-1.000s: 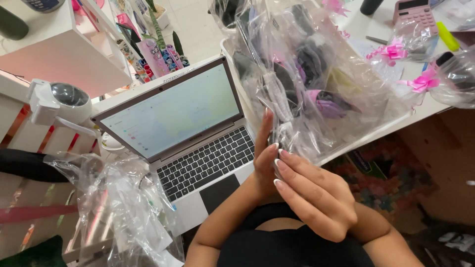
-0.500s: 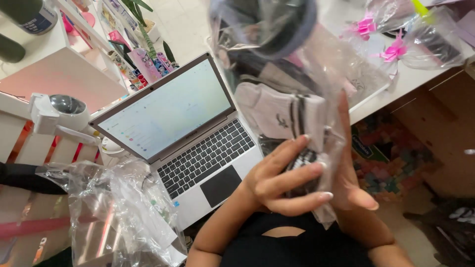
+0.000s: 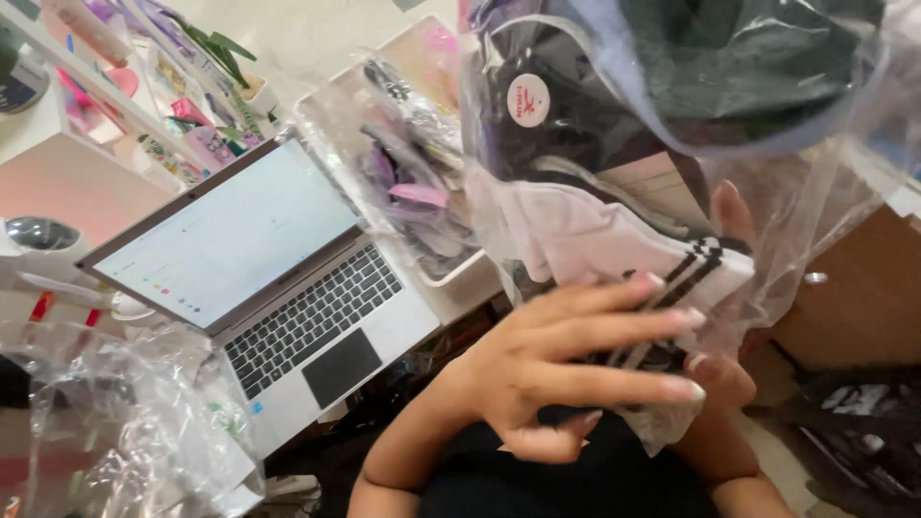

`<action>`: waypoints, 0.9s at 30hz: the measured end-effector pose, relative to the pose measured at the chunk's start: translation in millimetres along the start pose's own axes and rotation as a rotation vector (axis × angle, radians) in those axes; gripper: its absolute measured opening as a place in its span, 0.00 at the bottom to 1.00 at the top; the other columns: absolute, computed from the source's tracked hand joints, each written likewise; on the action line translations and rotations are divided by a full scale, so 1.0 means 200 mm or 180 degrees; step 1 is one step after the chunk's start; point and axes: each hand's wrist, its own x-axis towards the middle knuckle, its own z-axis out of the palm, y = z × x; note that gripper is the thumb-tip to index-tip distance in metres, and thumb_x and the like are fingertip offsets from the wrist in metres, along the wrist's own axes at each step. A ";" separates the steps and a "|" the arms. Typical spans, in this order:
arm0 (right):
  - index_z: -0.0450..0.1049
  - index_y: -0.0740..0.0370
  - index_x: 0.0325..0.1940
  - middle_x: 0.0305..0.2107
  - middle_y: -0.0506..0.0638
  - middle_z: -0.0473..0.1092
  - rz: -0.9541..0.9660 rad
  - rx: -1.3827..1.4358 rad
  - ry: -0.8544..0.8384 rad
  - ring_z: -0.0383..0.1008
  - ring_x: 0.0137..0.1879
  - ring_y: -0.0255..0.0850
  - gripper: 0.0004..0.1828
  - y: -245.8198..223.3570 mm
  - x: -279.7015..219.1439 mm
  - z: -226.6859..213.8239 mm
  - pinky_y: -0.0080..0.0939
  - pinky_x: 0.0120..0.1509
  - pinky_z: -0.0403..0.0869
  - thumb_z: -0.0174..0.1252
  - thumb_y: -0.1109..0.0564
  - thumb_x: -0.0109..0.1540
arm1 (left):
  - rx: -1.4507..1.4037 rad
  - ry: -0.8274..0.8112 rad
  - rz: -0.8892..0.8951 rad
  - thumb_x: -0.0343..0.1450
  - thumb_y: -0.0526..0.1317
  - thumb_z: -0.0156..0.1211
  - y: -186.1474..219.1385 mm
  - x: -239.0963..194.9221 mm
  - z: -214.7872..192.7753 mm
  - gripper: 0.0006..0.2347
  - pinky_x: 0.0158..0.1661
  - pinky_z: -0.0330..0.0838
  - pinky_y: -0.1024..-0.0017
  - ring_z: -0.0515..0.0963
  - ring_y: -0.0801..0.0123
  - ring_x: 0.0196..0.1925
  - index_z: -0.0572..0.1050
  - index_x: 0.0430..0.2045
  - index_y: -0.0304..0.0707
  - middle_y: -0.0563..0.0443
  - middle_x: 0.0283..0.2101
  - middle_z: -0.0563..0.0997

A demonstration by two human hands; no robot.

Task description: Organizing and sorting various gift items like socks and accessories on a shop counter, followed by wiping a surface.

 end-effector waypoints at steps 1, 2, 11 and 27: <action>0.51 0.65 0.74 0.74 0.68 0.48 -0.0129 -0.0118 0.0021 0.51 0.77 0.67 0.37 -0.01 0.01 -0.08 0.75 0.81 0.55 0.46 0.52 0.62 | -0.0030 -0.0016 0.0022 0.78 0.46 0.37 -0.03 0.02 0.09 0.21 0.83 0.62 0.49 0.61 0.42 0.83 0.71 0.65 0.47 0.38 0.74 0.67; 0.52 0.66 0.74 0.73 0.68 0.50 -0.0257 -0.0237 0.0040 0.52 0.76 0.67 0.36 -0.02 0.02 -0.17 0.76 0.81 0.57 0.45 0.53 0.62 | 0.0557 0.0608 -0.0638 0.78 0.53 0.42 -0.06 0.04 0.18 0.23 0.83 0.41 0.40 0.46 0.37 0.85 0.68 0.68 0.51 0.38 0.78 0.56; 0.40 0.65 0.82 0.80 0.62 0.38 0.1247 -0.1249 -0.0878 0.38 0.88 0.56 0.62 -0.34 0.17 -0.88 0.60 0.95 0.41 0.61 0.51 0.48 | -0.0706 0.1465 -0.1213 0.81 0.64 0.39 -0.32 0.58 0.73 0.37 0.84 0.22 0.44 0.18 0.46 0.85 0.28 0.77 0.52 0.36 0.80 0.18; 0.49 0.64 0.81 0.79 0.66 0.37 0.1949 -0.1659 -0.0911 0.38 0.84 0.57 0.45 0.29 0.13 -1.20 0.58 0.85 0.43 0.56 0.40 0.67 | -0.2519 0.1911 -0.2149 0.71 0.51 0.61 -1.07 0.76 0.92 0.45 0.75 0.38 0.47 0.42 0.43 0.80 0.34 0.77 0.42 0.28 0.79 0.40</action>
